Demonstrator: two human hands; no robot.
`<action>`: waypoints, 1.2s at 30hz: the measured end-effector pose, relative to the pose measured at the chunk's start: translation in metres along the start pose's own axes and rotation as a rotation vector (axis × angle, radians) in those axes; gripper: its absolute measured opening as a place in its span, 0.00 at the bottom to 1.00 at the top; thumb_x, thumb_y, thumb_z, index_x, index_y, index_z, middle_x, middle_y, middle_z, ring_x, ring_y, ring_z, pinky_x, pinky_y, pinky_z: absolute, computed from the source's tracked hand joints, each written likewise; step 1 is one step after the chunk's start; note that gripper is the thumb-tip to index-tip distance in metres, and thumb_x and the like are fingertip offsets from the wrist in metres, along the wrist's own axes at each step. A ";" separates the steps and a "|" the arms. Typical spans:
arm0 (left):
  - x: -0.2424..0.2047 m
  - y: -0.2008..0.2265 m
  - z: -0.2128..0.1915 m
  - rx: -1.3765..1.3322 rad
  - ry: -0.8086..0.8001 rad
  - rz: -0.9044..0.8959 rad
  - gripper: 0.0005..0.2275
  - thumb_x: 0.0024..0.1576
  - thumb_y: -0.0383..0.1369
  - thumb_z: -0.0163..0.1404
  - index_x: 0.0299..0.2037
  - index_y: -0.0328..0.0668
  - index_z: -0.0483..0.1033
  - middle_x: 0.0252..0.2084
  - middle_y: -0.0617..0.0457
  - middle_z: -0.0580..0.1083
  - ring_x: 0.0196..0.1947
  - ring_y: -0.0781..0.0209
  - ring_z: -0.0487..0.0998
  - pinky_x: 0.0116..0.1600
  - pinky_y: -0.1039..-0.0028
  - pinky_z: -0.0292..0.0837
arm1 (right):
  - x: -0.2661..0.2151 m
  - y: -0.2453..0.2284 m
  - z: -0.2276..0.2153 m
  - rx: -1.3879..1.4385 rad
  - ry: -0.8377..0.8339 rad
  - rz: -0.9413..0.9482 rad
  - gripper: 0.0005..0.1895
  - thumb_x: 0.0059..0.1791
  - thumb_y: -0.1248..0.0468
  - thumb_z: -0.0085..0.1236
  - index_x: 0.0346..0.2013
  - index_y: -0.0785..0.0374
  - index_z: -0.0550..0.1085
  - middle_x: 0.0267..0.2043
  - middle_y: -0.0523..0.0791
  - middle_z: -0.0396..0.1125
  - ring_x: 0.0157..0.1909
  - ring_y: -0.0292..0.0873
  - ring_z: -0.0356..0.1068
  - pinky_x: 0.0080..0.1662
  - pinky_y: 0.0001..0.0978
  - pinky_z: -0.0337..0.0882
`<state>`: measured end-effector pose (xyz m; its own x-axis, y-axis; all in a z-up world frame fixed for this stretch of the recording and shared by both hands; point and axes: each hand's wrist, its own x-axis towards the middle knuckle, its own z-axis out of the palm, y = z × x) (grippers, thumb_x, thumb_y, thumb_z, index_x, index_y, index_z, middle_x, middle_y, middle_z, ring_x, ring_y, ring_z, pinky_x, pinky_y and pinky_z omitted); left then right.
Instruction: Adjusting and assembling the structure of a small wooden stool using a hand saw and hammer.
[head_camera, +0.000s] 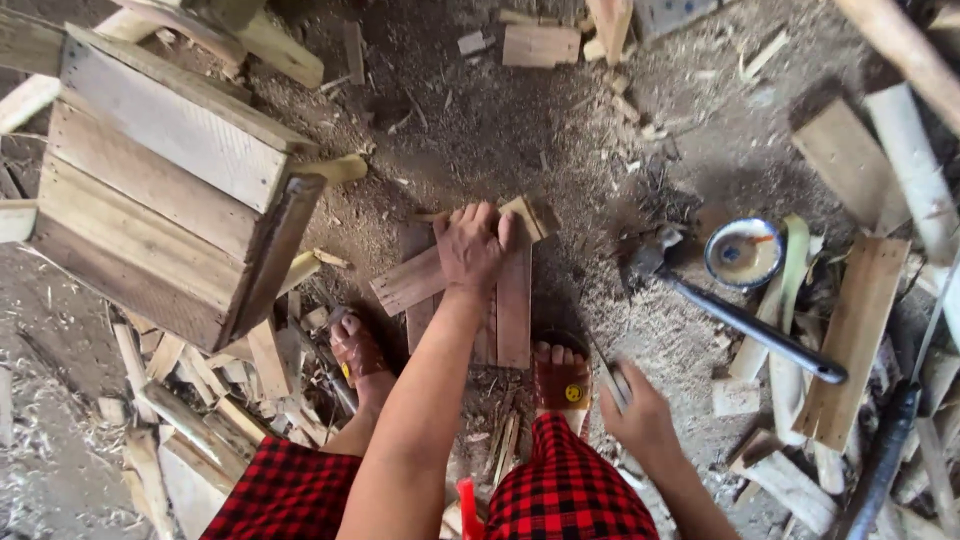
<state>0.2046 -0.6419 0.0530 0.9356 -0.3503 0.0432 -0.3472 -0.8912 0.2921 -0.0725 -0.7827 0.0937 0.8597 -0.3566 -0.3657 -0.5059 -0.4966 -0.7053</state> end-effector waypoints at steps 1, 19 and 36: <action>-0.005 -0.008 0.014 0.021 0.042 0.040 0.14 0.57 0.51 0.36 0.24 0.59 0.61 0.21 0.62 0.66 0.26 0.64 0.73 0.49 0.66 0.60 | 0.011 0.000 0.016 -0.057 0.101 -0.080 0.21 0.43 0.57 0.58 0.45 0.69 0.72 0.32 0.60 0.68 0.32 0.62 0.70 0.33 0.51 0.72; -0.003 0.006 -0.002 0.080 0.105 0.024 0.15 0.59 0.50 0.37 0.25 0.55 0.63 0.23 0.59 0.66 0.28 0.61 0.73 0.51 0.66 0.61 | 0.060 -0.045 -0.001 0.079 0.017 -0.100 0.19 0.45 0.60 0.56 0.49 0.63 0.70 0.30 0.47 0.69 0.28 0.47 0.72 0.32 0.35 0.73; -0.001 0.017 -0.014 0.010 0.130 -0.078 0.13 0.55 0.43 0.40 0.26 0.45 0.70 0.27 0.53 0.72 0.29 0.55 0.71 0.48 0.68 0.59 | -0.099 0.079 -0.015 0.053 -0.353 0.538 0.30 0.40 0.54 0.53 0.54 0.59 0.63 0.54 0.48 0.64 0.54 0.47 0.65 0.53 0.41 0.66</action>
<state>0.1984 -0.6528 0.0718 0.9600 -0.2399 0.1443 -0.2728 -0.9175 0.2896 -0.1990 -0.7986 0.0831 0.4631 -0.2587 -0.8477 -0.8762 -0.2777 -0.3939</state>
